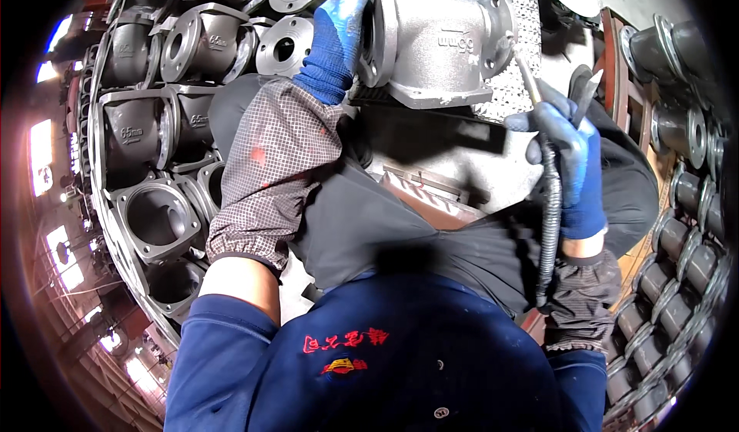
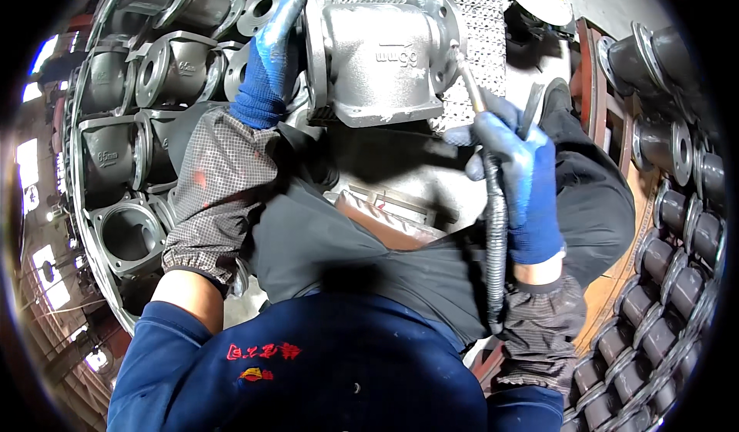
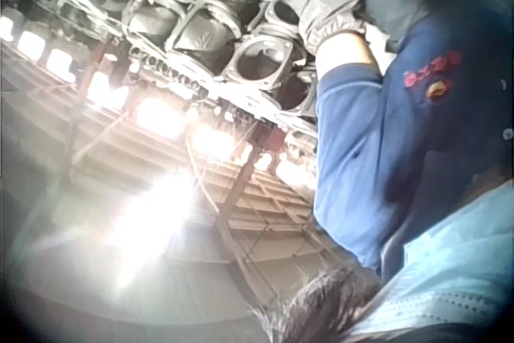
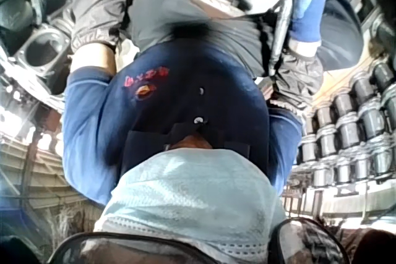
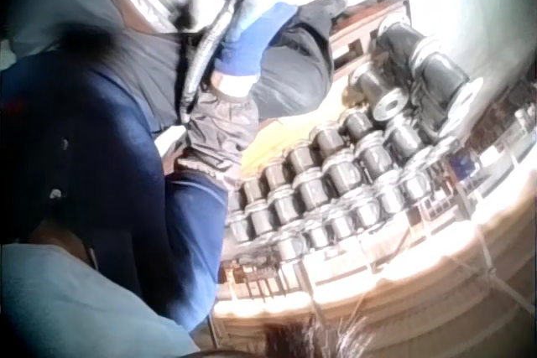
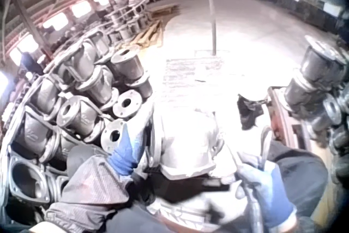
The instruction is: The person handles metal valve bodies by hand, turning them over to view different sides and using a scraper on the internal surfaces and flange holes.
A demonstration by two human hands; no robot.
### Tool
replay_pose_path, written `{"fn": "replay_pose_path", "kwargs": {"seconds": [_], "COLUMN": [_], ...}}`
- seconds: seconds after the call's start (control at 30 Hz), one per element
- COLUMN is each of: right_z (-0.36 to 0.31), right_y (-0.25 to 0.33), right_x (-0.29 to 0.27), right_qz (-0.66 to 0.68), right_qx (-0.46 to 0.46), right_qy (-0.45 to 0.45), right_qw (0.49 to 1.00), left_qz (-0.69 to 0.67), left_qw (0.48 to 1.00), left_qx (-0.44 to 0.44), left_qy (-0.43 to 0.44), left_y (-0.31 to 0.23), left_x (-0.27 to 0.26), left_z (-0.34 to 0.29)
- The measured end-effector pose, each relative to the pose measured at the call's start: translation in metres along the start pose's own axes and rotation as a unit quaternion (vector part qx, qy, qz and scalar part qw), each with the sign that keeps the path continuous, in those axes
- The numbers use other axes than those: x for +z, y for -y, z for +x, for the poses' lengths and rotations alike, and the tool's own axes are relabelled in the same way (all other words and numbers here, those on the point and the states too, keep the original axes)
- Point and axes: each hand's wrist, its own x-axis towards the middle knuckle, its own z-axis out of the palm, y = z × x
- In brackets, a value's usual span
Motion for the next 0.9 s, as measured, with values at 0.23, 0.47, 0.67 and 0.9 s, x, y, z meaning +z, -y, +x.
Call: {"fn": "replay_pose_path", "kwargs": {"seconds": [0.23, 0.47, 0.67, 0.9], "right_z": [0.030, 0.047, 0.047, 0.038], "right_y": [0.024, 0.007, 0.018, 0.015], "right_x": [-0.027, -0.049, -0.062, -0.087], "right_qz": [-0.174, 0.034, 0.127, 0.193], "right_qx": [-0.098, -0.061, -0.063, -0.050], "right_qy": [0.037, 0.030, -0.013, -0.050], "right_qw": [0.979, 0.997, 0.990, 0.979], "left_qz": [-0.497, -0.415, -0.041, -0.044], "left_qw": [0.740, 0.810, 0.959, 0.961], "left_qx": [-0.453, -0.411, -0.248, 0.071], "left_qy": [0.000, -0.055, 0.133, 0.264], "left_y": [-0.011, -0.010, -0.059, -0.130], "left_x": [0.006, 0.003, 0.026, 0.030], "left_z": [0.011, 0.014, 0.055, 0.067]}}
